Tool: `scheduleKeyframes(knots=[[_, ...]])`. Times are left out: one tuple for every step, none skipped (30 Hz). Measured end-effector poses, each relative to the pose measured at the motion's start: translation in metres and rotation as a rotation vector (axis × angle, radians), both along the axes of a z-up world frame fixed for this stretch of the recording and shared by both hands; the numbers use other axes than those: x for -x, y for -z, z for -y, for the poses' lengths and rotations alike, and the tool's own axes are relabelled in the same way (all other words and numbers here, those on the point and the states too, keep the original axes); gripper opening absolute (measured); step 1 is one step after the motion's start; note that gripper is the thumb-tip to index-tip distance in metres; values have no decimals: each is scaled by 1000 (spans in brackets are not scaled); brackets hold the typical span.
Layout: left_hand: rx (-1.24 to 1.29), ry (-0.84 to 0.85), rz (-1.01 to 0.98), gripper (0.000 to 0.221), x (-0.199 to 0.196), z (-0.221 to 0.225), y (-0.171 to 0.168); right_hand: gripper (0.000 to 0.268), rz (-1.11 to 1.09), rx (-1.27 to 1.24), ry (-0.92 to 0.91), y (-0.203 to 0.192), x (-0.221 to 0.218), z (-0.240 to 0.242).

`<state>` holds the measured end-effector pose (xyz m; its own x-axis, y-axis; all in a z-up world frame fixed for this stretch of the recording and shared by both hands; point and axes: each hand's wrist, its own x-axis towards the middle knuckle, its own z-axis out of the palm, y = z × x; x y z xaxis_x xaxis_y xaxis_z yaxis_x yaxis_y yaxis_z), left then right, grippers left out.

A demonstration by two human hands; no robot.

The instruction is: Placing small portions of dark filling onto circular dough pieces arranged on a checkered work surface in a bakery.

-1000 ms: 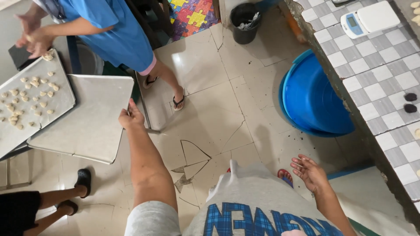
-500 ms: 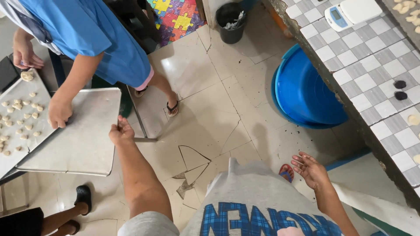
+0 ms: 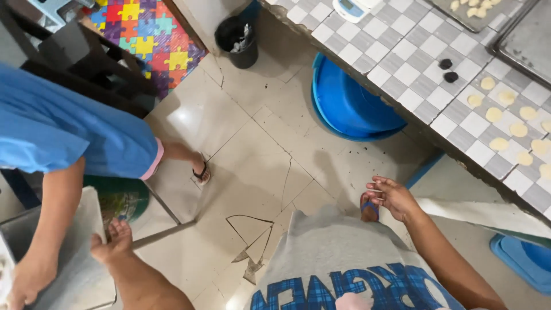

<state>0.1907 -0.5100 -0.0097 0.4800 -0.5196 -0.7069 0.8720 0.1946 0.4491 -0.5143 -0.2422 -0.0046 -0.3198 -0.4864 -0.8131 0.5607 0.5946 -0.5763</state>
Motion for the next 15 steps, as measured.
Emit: scheduleKeyframes(knots=[[-26,-27,32,52,5,-3,-9,33,-12,-4,2,-1,2,-2],[-52,-54,64,48,8,-6,-17,32,-24,-8,5,-3,3,-3],[-57,-63,65,48,-15,-3,6,32,-23,-12,-4,-4,3,-3],[-164,-150,75,45,-39,0,29,31,-26,-34,-8,-5,2,-4],[-268,-238,81,45,-62,3,52,31,-31,-53,-12,-6,1,-2],[-268,-248,79,45,-70,-3,52,31,-32,-52,-22,-8,-1,-1],[-310,-434,76,33,-75,-3,54,31,-28,-51,-24,-9,-3,-1],[-351,-619,71,29,-78,-3,55,32,-24,-49,-26,-10,-4,0],[-354,-614,72,29,-89,-3,53,32,-25,-52,-21,-13,-6,1],[-314,-577,71,31,-99,-4,52,31,-28,-64,-33,-17,-8,3],[-271,-536,71,34,-109,0,49,30,-30,-74,-41,-19,-10,5],[-271,-527,73,34,-117,-2,52,30,-29,-74,-31,-18,-9,3],[-161,-326,106,27,-125,0,53,29,-32,-73,-37,-16,-8,3],[-53,-124,134,20,-133,2,54,28,-36,-71,-44,-15,-7,3],[-51,-109,134,20,-131,-5,52,28,-36,-70,-29,-20,-8,5]])
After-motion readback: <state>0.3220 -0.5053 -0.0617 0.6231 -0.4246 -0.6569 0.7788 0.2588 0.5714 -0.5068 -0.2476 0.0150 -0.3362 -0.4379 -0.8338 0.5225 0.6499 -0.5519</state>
